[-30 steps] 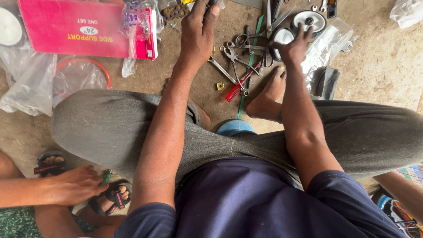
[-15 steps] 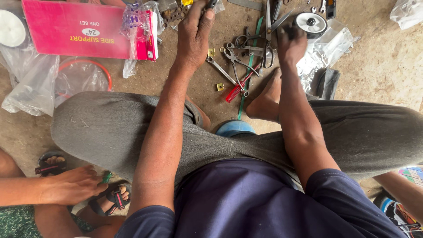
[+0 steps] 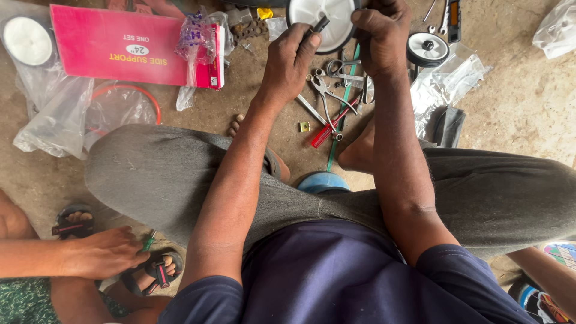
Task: The person unpacks a side support set for a bicycle, assembles the wheels and brackets using pliers and a wrench, and attaches the support to the rear wheel of a bicycle.
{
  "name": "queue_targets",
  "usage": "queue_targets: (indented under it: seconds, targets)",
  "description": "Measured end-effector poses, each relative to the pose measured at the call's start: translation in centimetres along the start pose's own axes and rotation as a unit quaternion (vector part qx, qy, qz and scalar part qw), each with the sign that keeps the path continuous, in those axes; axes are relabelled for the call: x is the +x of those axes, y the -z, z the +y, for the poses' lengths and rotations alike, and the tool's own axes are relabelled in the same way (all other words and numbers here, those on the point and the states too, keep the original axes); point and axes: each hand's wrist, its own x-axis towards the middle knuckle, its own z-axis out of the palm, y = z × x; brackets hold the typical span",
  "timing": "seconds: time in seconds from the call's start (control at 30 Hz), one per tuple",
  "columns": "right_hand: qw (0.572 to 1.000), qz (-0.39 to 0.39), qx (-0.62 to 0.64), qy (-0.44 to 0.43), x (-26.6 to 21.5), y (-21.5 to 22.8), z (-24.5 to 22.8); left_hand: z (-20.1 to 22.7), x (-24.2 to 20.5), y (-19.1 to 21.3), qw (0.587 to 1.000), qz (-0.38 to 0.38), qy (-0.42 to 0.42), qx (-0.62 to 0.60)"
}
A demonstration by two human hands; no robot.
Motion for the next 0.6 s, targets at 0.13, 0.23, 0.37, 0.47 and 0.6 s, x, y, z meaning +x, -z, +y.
queue_targets:
  seconds: [0.13,0.23,0.37,0.47,0.6]
  targets:
    - [0.990,-0.067,-0.056,0.112,0.5,0.2,1.4,0.0,0.4,0.3,1.000,0.010,0.001,0.001]
    - [0.966,0.132,-0.164,0.153,1.2,1.7,1.8,-0.5,0.1,0.6,1.000,0.019,0.002,0.014]
    - [0.982,0.121,0.141,-0.044,1.6,3.4,1.5,-1.1,-0.2,0.7,1.000,0.003,0.027,0.011]
    - [0.950,0.038,0.259,-0.172,1.1,3.2,1.9,-0.5,0.1,0.1,0.999,-0.022,0.040,-0.001]
    - [0.935,0.009,0.242,-0.260,-0.1,1.1,3.9,1.6,-0.1,-0.2,0.999,-0.026,-0.030,-0.009]
